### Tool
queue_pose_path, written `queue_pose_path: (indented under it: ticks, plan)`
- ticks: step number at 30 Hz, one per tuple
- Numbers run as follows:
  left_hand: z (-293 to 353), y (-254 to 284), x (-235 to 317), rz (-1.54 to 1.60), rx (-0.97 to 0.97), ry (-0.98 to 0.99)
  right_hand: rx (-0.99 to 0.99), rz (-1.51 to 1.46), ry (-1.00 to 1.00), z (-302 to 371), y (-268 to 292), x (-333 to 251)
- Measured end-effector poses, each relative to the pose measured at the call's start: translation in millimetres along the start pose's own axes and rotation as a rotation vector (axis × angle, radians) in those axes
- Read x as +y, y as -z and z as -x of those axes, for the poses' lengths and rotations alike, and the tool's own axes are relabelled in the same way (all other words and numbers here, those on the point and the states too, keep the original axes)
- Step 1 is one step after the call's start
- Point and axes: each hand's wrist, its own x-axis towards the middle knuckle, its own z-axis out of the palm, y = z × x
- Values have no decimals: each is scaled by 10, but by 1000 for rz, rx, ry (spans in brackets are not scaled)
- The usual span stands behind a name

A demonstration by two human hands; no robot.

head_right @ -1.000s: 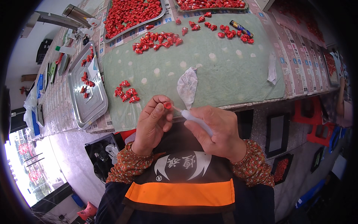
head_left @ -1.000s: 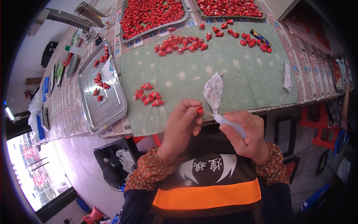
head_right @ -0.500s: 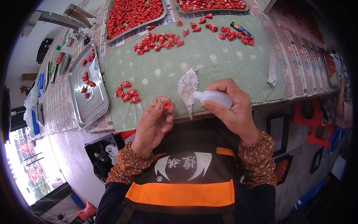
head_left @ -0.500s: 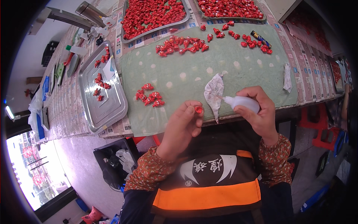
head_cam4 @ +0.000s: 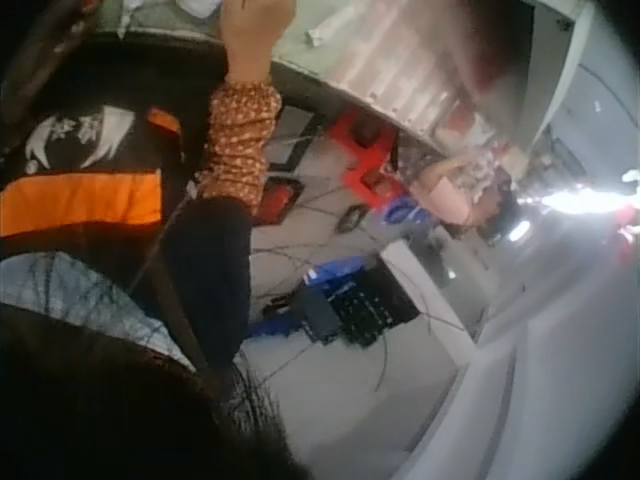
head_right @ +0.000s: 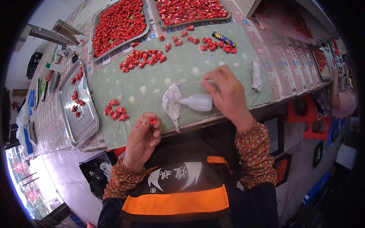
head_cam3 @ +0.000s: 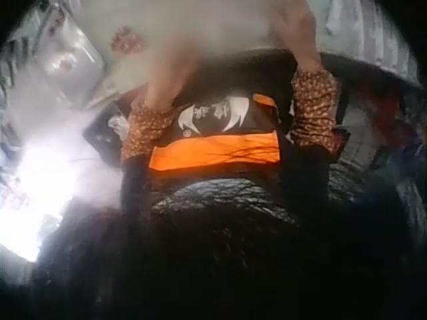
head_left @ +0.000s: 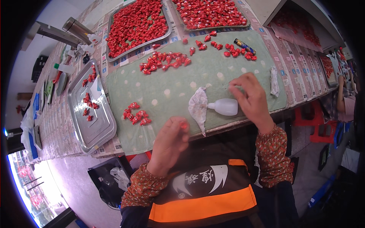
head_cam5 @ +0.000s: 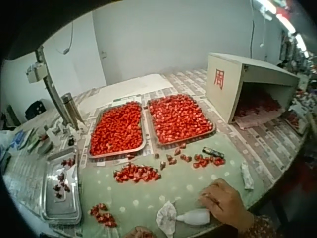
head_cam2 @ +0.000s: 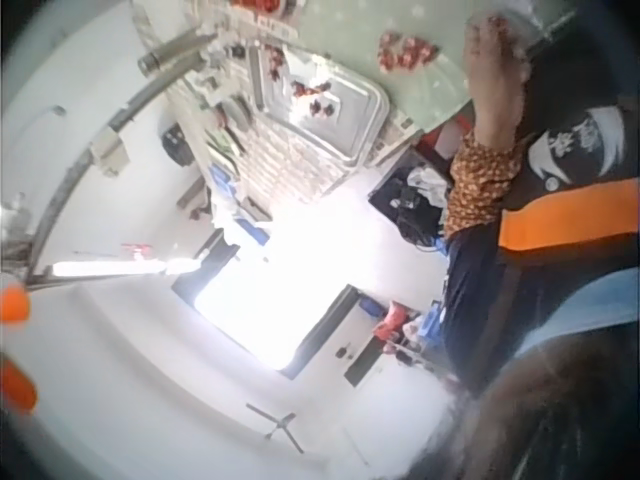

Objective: Applying glue to red plastic components and assembling them at a workshop table.

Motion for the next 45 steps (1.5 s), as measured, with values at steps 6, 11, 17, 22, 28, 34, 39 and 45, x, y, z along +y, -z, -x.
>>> queue_pose_path:
  ticks: [6, 11, 17, 22, 28, 34, 39, 45]
  plan:
    - [-8, -73, 49, -17, 6, 21, 164, 208, -75, -429, 216, 374]
    - [-19, -113, 56, -35, -6, 13, 71, 469, -28, -682, 82, 413]
    - [-25, -60, 62, -17, -3, 10, 52, 643, -151, -776, -30, 528]
    - [-47, -22, 69, 8, -20, 21, 76, 520, -171, -704, 67, 622]
    - [-53, -114, 43, 62, 0, 7, 28, -97, -316, -429, 134, 36]
    - [-71, -154, -57, 86, -70, -19, -128, -427, -150, 169, -89, -752]
    - [-13, -202, -95, 52, -60, -30, -24, -207, 203, 335, -271, -914]
    - [43, -213, -172, -13, -47, -141, 25, -91, 290, 431, -329, -901]
